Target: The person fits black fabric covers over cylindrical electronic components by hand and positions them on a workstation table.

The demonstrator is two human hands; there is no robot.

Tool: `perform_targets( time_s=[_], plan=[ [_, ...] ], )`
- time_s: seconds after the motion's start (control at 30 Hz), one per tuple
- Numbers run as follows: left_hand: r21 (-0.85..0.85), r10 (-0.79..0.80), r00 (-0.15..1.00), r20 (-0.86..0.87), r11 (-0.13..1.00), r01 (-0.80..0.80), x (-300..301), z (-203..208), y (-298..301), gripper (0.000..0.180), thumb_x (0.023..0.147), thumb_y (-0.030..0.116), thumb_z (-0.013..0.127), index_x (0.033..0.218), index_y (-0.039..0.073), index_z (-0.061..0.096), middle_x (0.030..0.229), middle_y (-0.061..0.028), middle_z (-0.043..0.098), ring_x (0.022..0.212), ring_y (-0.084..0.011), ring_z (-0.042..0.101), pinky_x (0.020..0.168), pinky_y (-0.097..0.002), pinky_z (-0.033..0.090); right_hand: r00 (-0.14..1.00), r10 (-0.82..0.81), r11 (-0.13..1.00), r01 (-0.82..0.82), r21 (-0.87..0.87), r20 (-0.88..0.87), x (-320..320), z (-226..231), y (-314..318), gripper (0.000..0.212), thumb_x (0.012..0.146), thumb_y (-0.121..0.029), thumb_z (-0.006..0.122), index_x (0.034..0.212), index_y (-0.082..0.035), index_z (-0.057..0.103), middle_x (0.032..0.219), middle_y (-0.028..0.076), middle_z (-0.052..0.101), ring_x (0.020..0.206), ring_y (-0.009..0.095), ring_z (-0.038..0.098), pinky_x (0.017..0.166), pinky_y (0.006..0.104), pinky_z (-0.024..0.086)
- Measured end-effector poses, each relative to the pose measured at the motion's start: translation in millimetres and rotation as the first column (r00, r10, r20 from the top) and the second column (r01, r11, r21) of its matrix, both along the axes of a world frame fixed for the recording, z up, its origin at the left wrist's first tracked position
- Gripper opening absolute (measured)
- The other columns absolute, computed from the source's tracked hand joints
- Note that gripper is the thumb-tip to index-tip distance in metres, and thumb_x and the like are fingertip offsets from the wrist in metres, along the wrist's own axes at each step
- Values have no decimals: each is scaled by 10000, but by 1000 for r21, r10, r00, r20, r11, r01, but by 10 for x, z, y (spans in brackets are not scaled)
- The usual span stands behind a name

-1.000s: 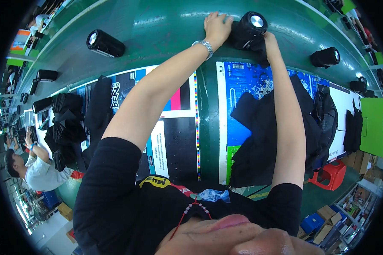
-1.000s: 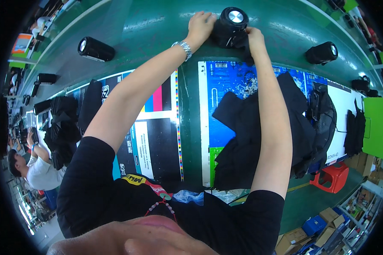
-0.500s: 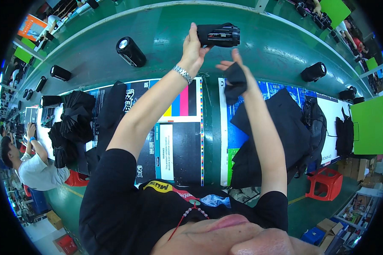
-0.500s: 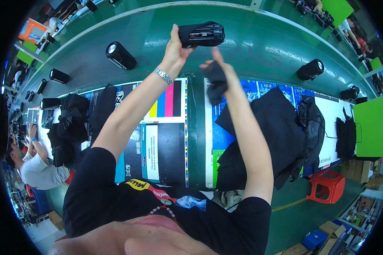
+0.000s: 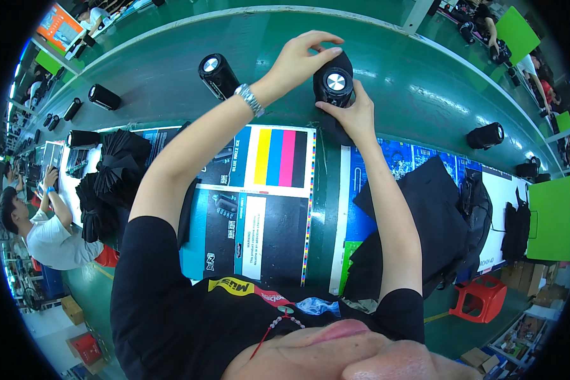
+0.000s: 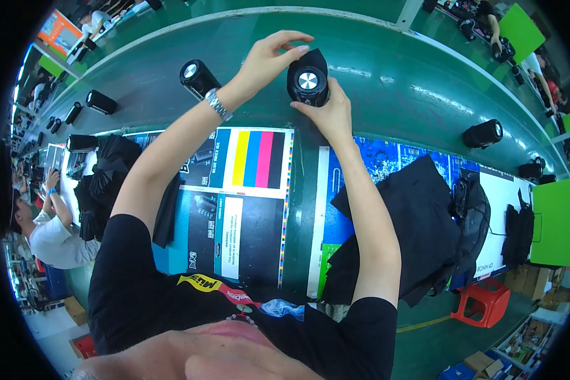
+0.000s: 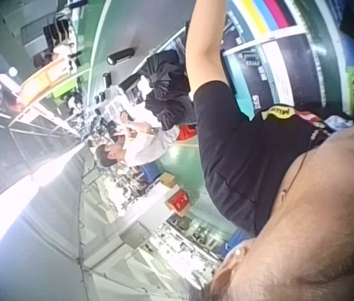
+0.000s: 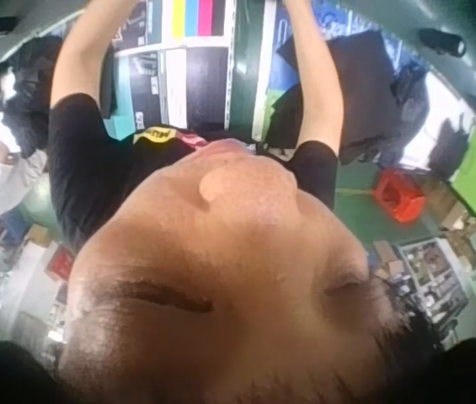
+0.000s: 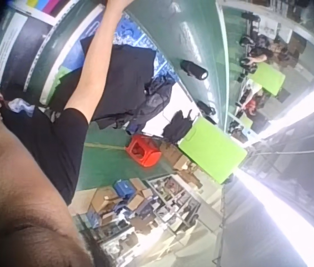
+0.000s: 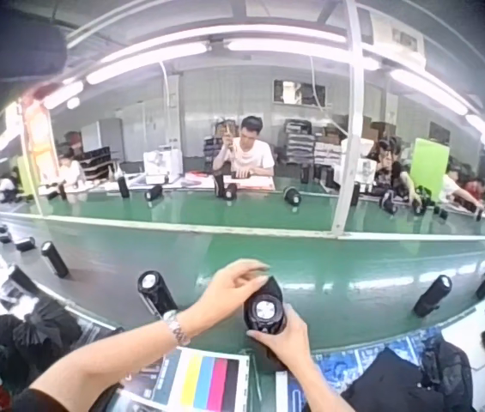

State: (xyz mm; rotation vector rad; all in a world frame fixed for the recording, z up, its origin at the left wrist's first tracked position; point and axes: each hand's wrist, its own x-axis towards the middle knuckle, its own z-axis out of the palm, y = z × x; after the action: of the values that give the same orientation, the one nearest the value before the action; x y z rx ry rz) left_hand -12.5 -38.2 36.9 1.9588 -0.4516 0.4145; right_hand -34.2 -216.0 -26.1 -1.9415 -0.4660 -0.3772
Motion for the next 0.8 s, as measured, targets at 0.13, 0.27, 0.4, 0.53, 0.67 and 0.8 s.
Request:
perform_targets(
  time_s=[0.13,0.27,0.4,0.53,0.67,0.8],
  plan=[
    [330,8,1000,-9,944,-4,351,-53,33,333,864,302,664,1056,32,689,958,-97,672,785,-157,579,710,-282,486,996,-62,997,60,-39,-64,14,24,-25,692,596,-324,874,1125,-1,567,1013,181,662,961,315,651,813,383,506],
    [264,-58,938,-343,952,156,455,-57,27,343,851,334,688,953,7,690,780,-65,650,674,-128,558,588,-267,451,992,-111,994,110,-20,-58,23,11,-62,776,632,-459,833,1179,17,557,1038,199,663,980,315,653,837,382,503],
    [466,-95,991,-93,875,128,525,3,-23,307,867,324,669,820,21,690,704,-38,635,647,-155,589,558,-316,456,991,-75,996,79,36,-109,96,1,-135,692,621,-479,835,1060,20,640,934,183,697,896,293,684,793,370,520],
    [614,-172,944,283,788,-40,317,239,-238,250,861,250,617,814,7,657,775,-138,638,738,-273,622,642,-390,484,984,-37,999,38,-1,-172,192,0,-235,659,580,-520,839,988,-22,694,893,150,709,866,266,691,777,360,526],
    [558,-203,929,308,830,-4,168,252,-337,183,801,166,634,733,-4,619,755,-186,593,743,-362,590,646,-430,464,983,-109,983,84,-161,-150,256,-92,-262,706,534,-603,823,1013,-96,715,878,101,718,832,250,696,776,365,531],
    [539,-256,920,296,840,60,153,282,-365,181,794,156,641,717,-5,613,739,-180,580,723,-360,580,627,-418,453,984,-101,963,59,-262,-150,302,-53,-342,697,523,-631,813,973,-105,729,849,93,718,829,232,697,759,348,534]
  ],
)
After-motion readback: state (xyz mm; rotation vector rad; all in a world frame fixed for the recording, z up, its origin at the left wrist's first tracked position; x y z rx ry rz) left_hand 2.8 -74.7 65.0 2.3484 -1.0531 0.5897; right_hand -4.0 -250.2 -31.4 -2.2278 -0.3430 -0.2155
